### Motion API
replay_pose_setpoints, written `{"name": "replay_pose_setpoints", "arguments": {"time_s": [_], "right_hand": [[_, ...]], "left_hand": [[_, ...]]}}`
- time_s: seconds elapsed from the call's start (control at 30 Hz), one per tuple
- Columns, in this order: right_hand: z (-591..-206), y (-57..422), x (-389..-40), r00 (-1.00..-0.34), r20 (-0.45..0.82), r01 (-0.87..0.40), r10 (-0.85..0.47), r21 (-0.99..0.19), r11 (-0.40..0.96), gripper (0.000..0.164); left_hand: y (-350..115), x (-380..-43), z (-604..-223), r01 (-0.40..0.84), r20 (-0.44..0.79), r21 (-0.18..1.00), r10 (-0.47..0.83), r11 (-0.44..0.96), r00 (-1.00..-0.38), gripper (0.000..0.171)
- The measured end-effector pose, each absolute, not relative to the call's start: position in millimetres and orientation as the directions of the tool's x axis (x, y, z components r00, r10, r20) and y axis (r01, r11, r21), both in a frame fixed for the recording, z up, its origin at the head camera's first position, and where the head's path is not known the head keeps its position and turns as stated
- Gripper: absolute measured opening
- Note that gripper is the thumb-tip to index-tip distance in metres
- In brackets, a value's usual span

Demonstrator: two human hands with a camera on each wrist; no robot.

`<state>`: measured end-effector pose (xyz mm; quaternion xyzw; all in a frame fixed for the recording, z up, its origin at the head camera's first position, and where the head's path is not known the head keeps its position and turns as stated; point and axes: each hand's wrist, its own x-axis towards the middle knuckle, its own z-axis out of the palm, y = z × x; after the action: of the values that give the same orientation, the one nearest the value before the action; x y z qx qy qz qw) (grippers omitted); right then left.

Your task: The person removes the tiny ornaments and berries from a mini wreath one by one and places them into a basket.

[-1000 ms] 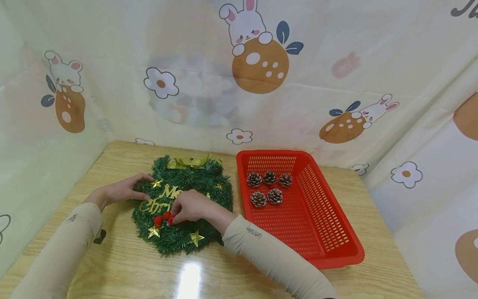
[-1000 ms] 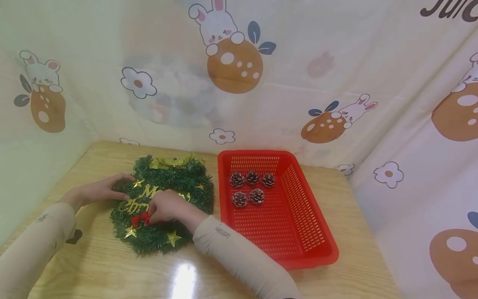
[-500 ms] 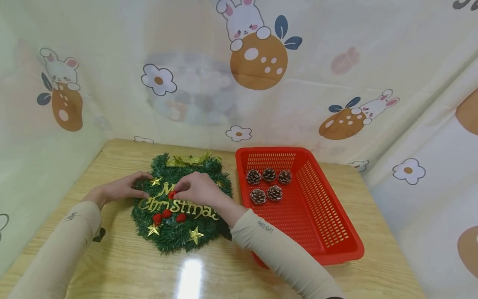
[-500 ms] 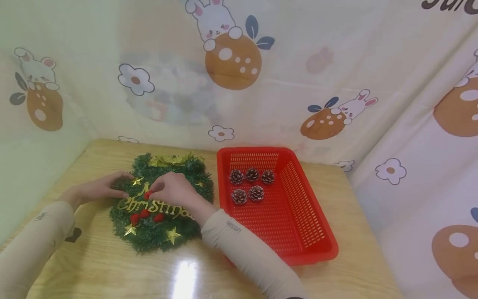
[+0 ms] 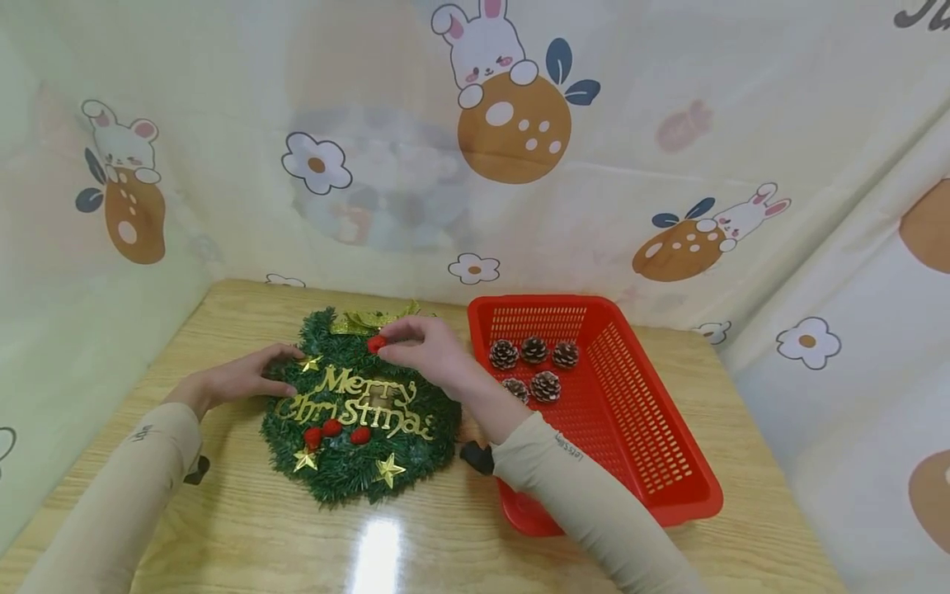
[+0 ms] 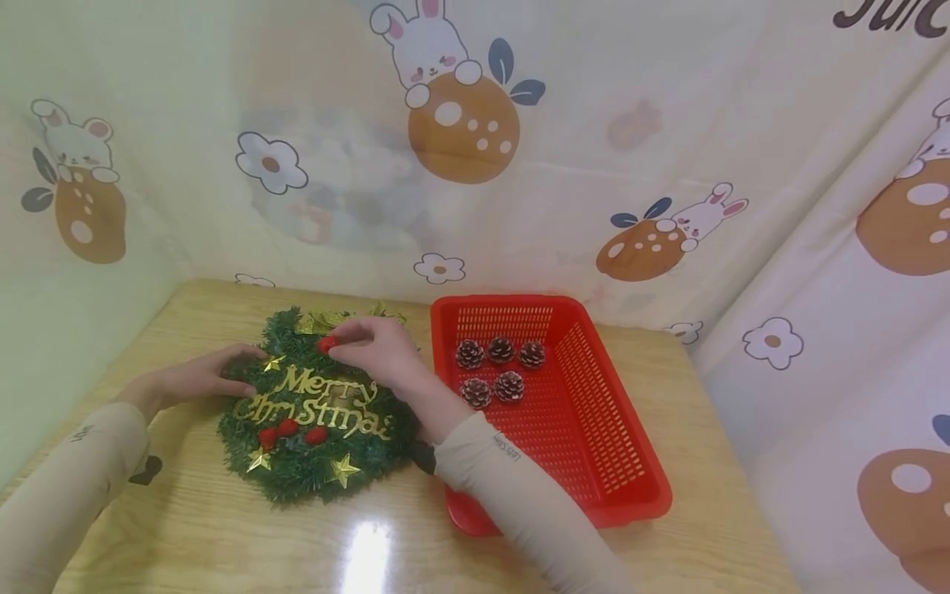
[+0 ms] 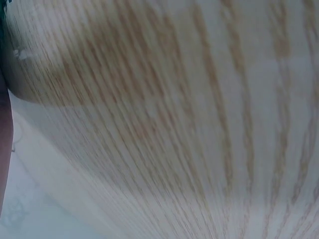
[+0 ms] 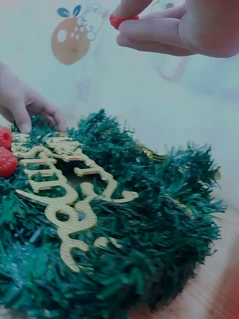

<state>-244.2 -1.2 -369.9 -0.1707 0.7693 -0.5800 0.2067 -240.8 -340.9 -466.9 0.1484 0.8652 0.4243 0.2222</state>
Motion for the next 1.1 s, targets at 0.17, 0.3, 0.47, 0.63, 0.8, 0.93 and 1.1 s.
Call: {"name": "replay_pose_setpoints", "arguments": {"time_s": [0.17, 0.3, 0.47, 0.63, 0.8, 0.93, 1.1], "right_hand": [[-363, 12, -248, -0.881, -0.102, -0.016, -0.462, -0.97, 0.243, 0.029], [-354, 22, -251, -0.902, -0.065, -0.022, -0.427, -0.98, 0.195, 0.03], [-346, 39, -254, -0.923, -0.035, -0.012, -0.383, -0.993, 0.118, 0.03], [-345, 63, -258, -0.944, -0.019, -0.007, -0.329, -0.997, 0.08, 0.029], [-347, 87, -264, -0.959, -0.007, -0.01, -0.283, -0.998, 0.056, 0.032], [-353, 106, -267, -0.967, -0.019, -0.001, -0.255, -0.997, 0.075, 0.039], [-363, 127, -269, -0.97, -0.044, 0.01, -0.238, -0.99, 0.141, 0.045]], "left_hand": [[-340, -240, -466, 0.074, -0.259, 0.791, 0.442, 0.607, -0.859, 0.069], [-340, -239, -466, 0.067, -0.263, 0.788, 0.433, 0.612, -0.862, 0.069], [-340, -238, -466, 0.081, -0.248, 0.795, 0.444, 0.601, -0.861, 0.068], [-339, -239, -466, 0.086, -0.245, 0.796, 0.448, 0.6, -0.859, 0.068], [-340, -240, -467, 0.099, -0.237, 0.788, 0.447, 0.608, -0.863, 0.068], [-340, -240, -468, 0.088, -0.244, 0.785, 0.437, 0.613, -0.866, 0.069], [-340, -240, -468, 0.089, -0.242, 0.788, 0.44, 0.609, -0.865, 0.069]]}}
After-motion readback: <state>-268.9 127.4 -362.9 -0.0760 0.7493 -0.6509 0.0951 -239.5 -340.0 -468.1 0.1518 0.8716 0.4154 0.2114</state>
